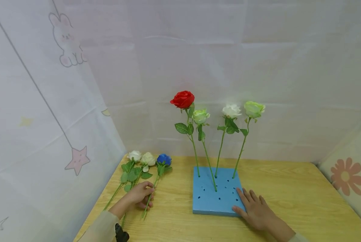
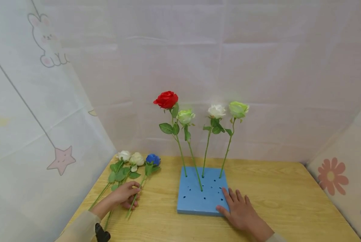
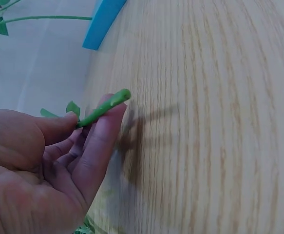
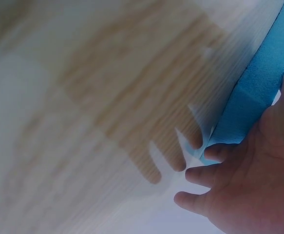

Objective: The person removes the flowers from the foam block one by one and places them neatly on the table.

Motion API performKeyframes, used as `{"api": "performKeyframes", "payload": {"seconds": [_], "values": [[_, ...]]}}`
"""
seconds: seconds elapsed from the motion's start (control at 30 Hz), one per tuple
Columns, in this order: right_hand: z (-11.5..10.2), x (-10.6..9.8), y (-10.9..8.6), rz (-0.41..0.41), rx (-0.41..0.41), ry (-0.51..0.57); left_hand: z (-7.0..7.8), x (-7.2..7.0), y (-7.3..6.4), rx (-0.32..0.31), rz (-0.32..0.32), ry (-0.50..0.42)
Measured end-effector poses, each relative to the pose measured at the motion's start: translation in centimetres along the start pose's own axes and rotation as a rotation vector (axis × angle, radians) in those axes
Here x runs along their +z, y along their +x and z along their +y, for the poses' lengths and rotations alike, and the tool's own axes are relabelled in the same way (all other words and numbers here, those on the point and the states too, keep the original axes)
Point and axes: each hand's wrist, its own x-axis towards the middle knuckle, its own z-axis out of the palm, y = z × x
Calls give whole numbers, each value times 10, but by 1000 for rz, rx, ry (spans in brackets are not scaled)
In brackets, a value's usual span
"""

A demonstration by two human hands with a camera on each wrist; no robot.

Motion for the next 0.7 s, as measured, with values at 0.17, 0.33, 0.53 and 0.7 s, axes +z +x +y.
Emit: {"api": "performKeyframes", "payload": {"seconds": [0.17,0.33,0.53,0.7], "values": [[0,-1,0,-4,5,0,-2,-3,0,-30,-12,-28],[1,-1,1,-11,12,7,-3,-6,1,-44,-11,-14],[2,0,0,-6,2,21,-1,-10,2,-78,8,-10],[1,-1,0,-6,3,25,2,-13,-1,-68,81,72]]}}
